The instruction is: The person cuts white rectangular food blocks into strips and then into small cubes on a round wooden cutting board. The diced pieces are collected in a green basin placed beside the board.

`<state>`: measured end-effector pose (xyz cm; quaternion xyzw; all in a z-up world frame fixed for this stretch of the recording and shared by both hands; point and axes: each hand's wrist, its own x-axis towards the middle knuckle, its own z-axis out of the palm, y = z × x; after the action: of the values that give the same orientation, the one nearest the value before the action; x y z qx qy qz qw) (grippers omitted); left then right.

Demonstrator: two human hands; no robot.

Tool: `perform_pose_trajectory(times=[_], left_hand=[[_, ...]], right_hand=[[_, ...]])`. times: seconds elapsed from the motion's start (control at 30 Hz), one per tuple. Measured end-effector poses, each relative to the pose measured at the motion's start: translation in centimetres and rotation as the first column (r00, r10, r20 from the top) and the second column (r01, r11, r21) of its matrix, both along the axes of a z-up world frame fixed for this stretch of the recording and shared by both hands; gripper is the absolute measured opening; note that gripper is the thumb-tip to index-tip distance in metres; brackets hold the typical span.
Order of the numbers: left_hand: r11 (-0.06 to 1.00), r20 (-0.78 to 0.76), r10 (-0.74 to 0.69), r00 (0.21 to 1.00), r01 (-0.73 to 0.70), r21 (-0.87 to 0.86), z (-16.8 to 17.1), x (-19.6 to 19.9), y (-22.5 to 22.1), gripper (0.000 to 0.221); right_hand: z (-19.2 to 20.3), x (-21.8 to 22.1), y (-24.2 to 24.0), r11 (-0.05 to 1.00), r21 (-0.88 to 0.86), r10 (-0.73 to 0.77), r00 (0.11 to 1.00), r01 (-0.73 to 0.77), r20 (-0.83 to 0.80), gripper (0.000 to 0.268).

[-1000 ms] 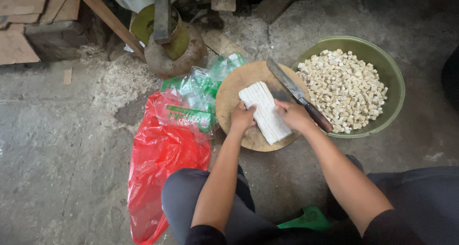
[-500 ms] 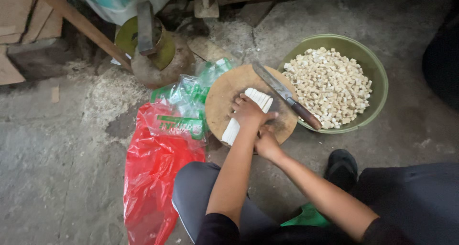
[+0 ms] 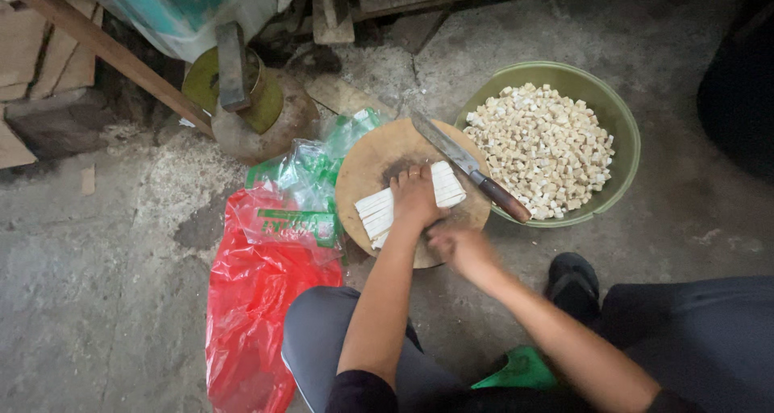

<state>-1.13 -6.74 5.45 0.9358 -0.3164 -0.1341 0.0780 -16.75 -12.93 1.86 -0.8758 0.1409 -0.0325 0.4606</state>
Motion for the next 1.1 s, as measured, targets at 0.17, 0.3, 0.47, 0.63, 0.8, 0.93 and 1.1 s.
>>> perform_pose_trajectory(times=[0.17,0.3,0.47,0.63,0.8,0.93,1.1], left_hand=[[0.998,0.027,0.055,0.998,-0.056,0.029,0.0,-1.0,-0.3,0.107],[0.992,0.005,0.104,0.995,-0.104,0.069,1.1,-1.9,-0.4,0.111],[0.976,-0.019,0.191,0.981,-0.188,0.112,1.0,-2.6,-0.5,0.112],[0.989,0.006,0.133,0.991,-0.132,-0.072,0.3,-2.7,1.3,0.12],[0.978,0.077,0.078,0.994,-0.061,-0.201,1.3,-3.8,2.7,0.144],[0.983,0.003,0.146,0.989,-0.145,-0.117,2.6,-3.6,5.7,0.153],[0.958,-0.002,0.187,0.982,-0.183,-0.221,2.8,-3.1,11.0,0.161]], right_hand=[[2.8,0.6,-8.9,0.814,-0.57,-0.13,0.991,0.115,0.013,0.063],[3.1,0.9,-11.3,0.906,-0.423,-0.024,0.999,0.011,-0.025,0.068],[3.7,-1.8,-8.4,0.94,-0.327,-0.171,0.966,0.102,-0.192,0.047],[4.5,-3.0,-5.2,0.889,-0.442,-0.15,0.988,0.115,-0.045,0.048],[3.2,-2.9,-5.6,0.895,-0.429,-0.156,0.986,0.119,-0.051,0.047],[1.7,-3.1,-5.5,0.887,-0.427,-0.155,0.984,0.177,0.085,0.048],[0.6,-2.9,-5.7,0.855,-0.49,-0.169,0.985,0.17,0.045,0.048]])
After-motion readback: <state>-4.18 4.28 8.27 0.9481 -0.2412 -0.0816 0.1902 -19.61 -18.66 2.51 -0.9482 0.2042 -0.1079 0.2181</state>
